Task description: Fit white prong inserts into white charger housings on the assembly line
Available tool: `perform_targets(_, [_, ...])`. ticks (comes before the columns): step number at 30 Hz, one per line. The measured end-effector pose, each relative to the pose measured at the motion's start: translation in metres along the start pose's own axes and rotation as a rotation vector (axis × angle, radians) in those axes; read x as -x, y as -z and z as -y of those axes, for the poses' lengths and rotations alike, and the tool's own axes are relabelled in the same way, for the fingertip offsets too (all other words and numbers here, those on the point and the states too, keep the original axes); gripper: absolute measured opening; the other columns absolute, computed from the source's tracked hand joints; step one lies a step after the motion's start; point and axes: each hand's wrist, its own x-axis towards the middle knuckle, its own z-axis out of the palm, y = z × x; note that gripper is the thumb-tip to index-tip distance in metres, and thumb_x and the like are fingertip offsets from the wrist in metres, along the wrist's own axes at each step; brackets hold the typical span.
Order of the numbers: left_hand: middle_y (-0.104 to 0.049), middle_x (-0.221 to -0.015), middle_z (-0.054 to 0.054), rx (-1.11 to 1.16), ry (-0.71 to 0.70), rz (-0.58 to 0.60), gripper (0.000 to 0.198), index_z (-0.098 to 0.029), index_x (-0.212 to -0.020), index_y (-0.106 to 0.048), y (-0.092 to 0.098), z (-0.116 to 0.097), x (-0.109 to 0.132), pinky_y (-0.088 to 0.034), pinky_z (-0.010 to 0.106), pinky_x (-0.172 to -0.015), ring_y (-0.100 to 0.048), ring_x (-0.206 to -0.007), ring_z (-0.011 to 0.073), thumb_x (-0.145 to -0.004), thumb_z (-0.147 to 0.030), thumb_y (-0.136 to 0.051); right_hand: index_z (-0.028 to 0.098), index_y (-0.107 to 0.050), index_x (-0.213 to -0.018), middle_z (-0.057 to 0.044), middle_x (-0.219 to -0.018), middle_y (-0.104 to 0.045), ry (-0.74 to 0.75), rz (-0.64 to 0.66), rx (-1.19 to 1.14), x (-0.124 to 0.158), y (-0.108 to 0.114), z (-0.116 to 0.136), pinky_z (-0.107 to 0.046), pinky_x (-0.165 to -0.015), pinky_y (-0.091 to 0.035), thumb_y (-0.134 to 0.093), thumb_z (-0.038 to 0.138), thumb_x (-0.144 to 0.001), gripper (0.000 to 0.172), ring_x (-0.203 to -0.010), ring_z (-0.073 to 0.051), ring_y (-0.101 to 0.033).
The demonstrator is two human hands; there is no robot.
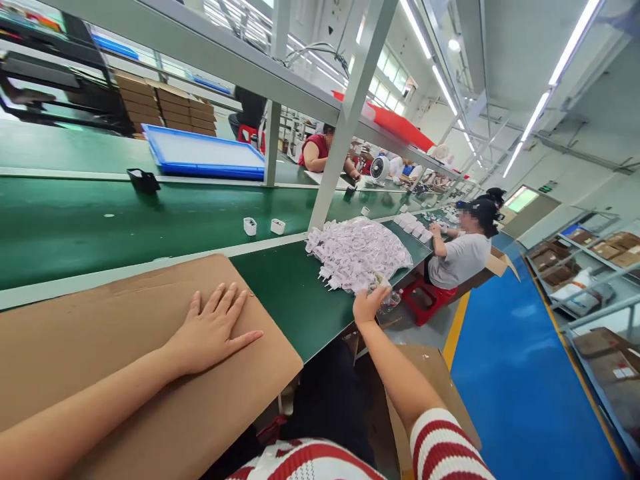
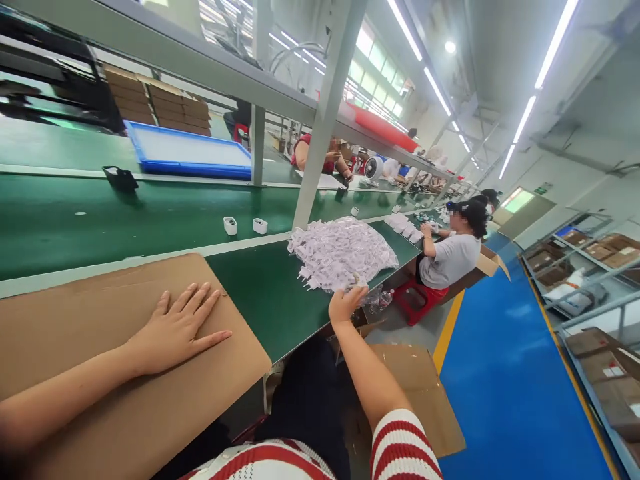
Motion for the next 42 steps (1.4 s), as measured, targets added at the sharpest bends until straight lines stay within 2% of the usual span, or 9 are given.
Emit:
perform_targets(6, [-0.028,-0.172,0.02,-0.008,0.032,0.015,0.109,-0.01,-0.165,-0.038,0.007,-0.008,-0.002,-0.003,0.067,-0.129,-0.016,-0.161,0.0454,-0.087,-0.086,-0.039,0.017,-0.067,-0.126,-0.015,-0.126,-0.065,0.646,0.458,0.098,-0.044,-0.03,0.081,-0.044,-0.108,-0.04,-0.048,0.013,-0.09,0.041,-0.121,-0.031,-0.052])
perform_targets(10, [-0.024,-0.174,0.017,-0.022,0.04,0.057,0.104,-0.012,-0.166,-0.035,0.018,-0.013,0.001,0.0,0.062,-0.131,-0.016,-0.162,0.0403,-0.091,-0.083,-0.039,0.015,-0.073,-0.113,-0.016,-0.117,-0.07,0.66,0.62,0.181,-0.075,-0.075,0.127,-0.045,-0.104,-0.039,-0.054,0.006,-0.084,0.036,-0.122,-0.033,-0.053])
perform_targets(15, [-0.024,-0.174,0.016,-0.003,0.066,0.069,0.105,-0.012,-0.167,-0.034,0.026,-0.02,0.005,0.0,0.059,-0.132,-0.015,-0.163,0.0385,-0.09,-0.084,-0.043,0.014,-0.076,-0.096,-0.017,-0.1,-0.072,0.631,0.686,0.119,-0.088,-0.105,0.148,-0.049,-0.106,-0.039,-0.057,0.005,-0.082,0.025,-0.117,-0.034,-0.057])
perform_targets(19, [-0.028,-0.172,0.016,0.029,0.059,0.056,0.103,-0.016,-0.163,-0.043,0.028,-0.018,0.004,-0.006,0.06,-0.131,-0.022,-0.16,0.0408,-0.087,-0.085,-0.047,0.016,-0.071,-0.117,-0.014,-0.12,-0.068,0.655,0.708,-0.035,-0.067,-0.098,0.156,-0.042,-0.103,-0.048,-0.056,0.015,-0.088,0.033,-0.112,-0.026,-0.061])
perform_targets(23, [-0.061,-0.148,0.017,0.14,0.198,-0.074,0.07,-0.017,-0.134,-0.067,0.041,0.003,-0.025,-0.038,0.052,-0.12,-0.053,-0.139,0.0371,-0.095,-0.069,-0.043,0.019,-0.068,-0.124,-0.008,-0.115,-0.07,0.699,0.836,-0.191,-0.012,-0.093,0.159,-0.031,-0.093,-0.055,-0.061,0.018,-0.089,0.036,-0.098,-0.018,-0.068])
perform_targets(28, [-0.061,-0.145,0.017,0.237,0.539,-0.272,0.051,-0.014,-0.137,-0.06,0.065,0.045,-0.101,-0.042,0.042,-0.118,-0.054,-0.138,0.0324,-0.093,-0.038,-0.052,0.021,-0.069,-0.108,-0.001,-0.095,-0.074,0.318,1.026,-0.684,0.046,-0.106,0.158,-0.028,-0.08,-0.056,-0.074,0.025,-0.08,0.028,-0.08,-0.015,-0.068])
perform_targets(34, [-0.052,-0.149,0.029,0.314,0.784,-0.294,0.082,-0.004,-0.145,-0.051,0.072,0.072,-0.173,-0.041,0.048,-0.117,-0.046,-0.143,0.0433,-0.082,-0.051,-0.075,0.02,-0.075,-0.1,-0.002,-0.092,-0.078,-0.215,1.178,-1.062,0.035,-0.118,0.159,-0.021,-0.062,-0.048,-0.079,0.026,-0.07,0.031,-0.076,-0.013,-0.069])
perform_targets(39, [-0.06,-0.14,0.031,0.406,0.945,-0.325,0.07,-0.003,-0.141,-0.053,0.073,0.074,-0.192,-0.044,0.053,-0.111,-0.054,-0.134,0.0454,-0.086,-0.043,-0.069,0.019,-0.075,-0.094,-0.001,-0.088,-0.078,-0.369,1.22,-1.154,0.024,-0.115,0.158,-0.021,-0.06,-0.048,-0.085,0.024,-0.064,0.032,-0.07,-0.011,-0.067])
perform_targets(42, [-0.064,-0.137,0.029,0.434,0.892,-0.337,0.056,-0.005,-0.139,-0.056,0.077,0.076,-0.183,-0.047,0.051,-0.107,-0.059,-0.13,0.0428,-0.09,-0.032,-0.057,0.02,-0.076,-0.093,0.0,-0.082,-0.076,-0.377,1.25,-1.16,0.025,-0.113,0.157,-0.021,-0.056,-0.045,-0.088,0.026,-0.063,0.033,-0.064,-0.01,-0.062])
